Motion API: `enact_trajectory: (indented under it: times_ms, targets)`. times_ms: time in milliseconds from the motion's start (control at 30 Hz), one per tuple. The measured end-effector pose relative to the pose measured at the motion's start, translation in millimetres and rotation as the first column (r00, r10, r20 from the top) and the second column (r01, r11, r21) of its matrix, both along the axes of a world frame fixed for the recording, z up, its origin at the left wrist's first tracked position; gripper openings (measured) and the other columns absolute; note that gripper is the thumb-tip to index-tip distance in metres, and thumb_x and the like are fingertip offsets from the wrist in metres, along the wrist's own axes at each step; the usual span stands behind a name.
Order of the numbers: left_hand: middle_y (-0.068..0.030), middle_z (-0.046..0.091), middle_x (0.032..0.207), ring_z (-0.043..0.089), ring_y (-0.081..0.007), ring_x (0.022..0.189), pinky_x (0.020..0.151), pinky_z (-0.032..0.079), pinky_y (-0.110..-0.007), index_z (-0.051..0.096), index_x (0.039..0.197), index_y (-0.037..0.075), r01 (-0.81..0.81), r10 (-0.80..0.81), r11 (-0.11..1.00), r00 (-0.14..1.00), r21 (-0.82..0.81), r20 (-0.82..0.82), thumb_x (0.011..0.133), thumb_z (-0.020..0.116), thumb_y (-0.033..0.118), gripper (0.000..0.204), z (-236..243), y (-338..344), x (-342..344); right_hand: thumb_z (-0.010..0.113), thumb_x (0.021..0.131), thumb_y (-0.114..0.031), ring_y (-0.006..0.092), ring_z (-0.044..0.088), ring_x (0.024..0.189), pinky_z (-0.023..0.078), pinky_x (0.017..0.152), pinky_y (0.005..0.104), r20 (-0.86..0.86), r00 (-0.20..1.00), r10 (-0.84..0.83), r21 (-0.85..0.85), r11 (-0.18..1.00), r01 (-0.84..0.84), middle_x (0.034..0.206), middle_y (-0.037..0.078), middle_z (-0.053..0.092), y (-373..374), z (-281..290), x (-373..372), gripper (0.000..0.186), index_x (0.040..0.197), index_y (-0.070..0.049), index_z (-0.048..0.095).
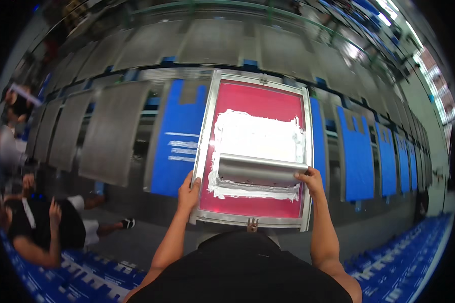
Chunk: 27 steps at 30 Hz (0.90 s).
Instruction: The person uses a squeegee to spread white ink evenly across a red screen printing frame. They repeatedly roll the squeegee back and forth to ensure full coverage of the mesh. Another person is seen in the background handling blue fabric.
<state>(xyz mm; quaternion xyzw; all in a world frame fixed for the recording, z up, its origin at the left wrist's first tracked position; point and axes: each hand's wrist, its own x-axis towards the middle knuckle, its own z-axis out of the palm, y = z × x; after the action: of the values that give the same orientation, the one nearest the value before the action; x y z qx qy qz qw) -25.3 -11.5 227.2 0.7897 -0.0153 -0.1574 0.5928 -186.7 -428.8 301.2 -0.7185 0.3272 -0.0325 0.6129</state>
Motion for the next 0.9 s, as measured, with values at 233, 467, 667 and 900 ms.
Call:
enact_trajectory:
  times_ms: [233, 467, 667, 900]
  targets:
    - [-0.0195, 0.065, 0.117, 0.062, -0.0223, 0.109, 0.092, 0.047, -0.032, 0.053, 0.131, -0.001, 0.043, -0.045, 0.997, 0.999, 0.06, 0.03, 0.095, 0.059, 0.027, 0.046, -12.3, -61.3, -38.3, 0.08, 0.068, -0.013, 0.0124, 0.061, 0.074, 0.048, 0.07, 0.0261, 0.049, 0.995, -0.085, 0.061, 0.995, 0.082, 0.082, 0.006, 0.068, -53.0, -10.1, -56.1, 0.034, 0.097, 0.002, 0.071]
    - [-0.0183, 0.065, 0.12, 0.061, -0.0222, 0.11, 0.094, 0.045, -0.031, 0.053, 0.132, -0.001, -0.033, 0.035, 0.998, 0.998, 0.044, -0.05, 0.096, 0.059, 0.029, 0.047, -6.9, -69.0, -58.3, 0.08, 0.069, -0.015, 0.0142, 0.061, 0.076, 0.048, 0.073, 0.0284, -0.023, 0.997, 0.068, 0.063, 0.996, -0.067, 0.085, 0.006, 0.068, -82.9, -10.7, -35.3, 0.036, 0.1, 0.001, 0.07]
    - [-0.0172, 0.059, 0.128, 0.055, -0.0209, 0.119, 0.1, 0.042, -0.031, 0.048, 0.135, -0.003, -0.046, 0.035, 0.99, 0.996, 0.13, 0.088, 0.096, 0.059, 0.026, 0.049, -6.4, -59.1, -32.7, 0.083, 0.068, -0.023, 0.0142, 0.064, 0.076, 0.049, 0.068, 0.0281, -0.059, 0.993, 0.104, -0.068, 0.992, -0.108, 0.086, 0.008, 0.07, -88.6, -16.5, -8.5, 0.046, 0.104, 0.002, 0.069]
    - [-0.011, 0.065, 0.115, 0.058, -0.0123, 0.101, 0.089, 0.044, -0.026, 0.049, 0.136, -0.001, -0.074, 0.074, 0.997, 0.992, 0.005, -0.098, 0.098, 0.057, 0.033, 0.052, 12.4, -73.7, -18.5, 0.083, 0.072, -0.016, 0.0128, 0.063, 0.082, 0.048, 0.076, 0.0261, 0.019, 0.993, 0.117, 0.033, 0.992, -0.118, 0.09, 0.006, 0.07, -87.4, -17.1, 2.1, 0.042, 0.108, 0.002, 0.069]
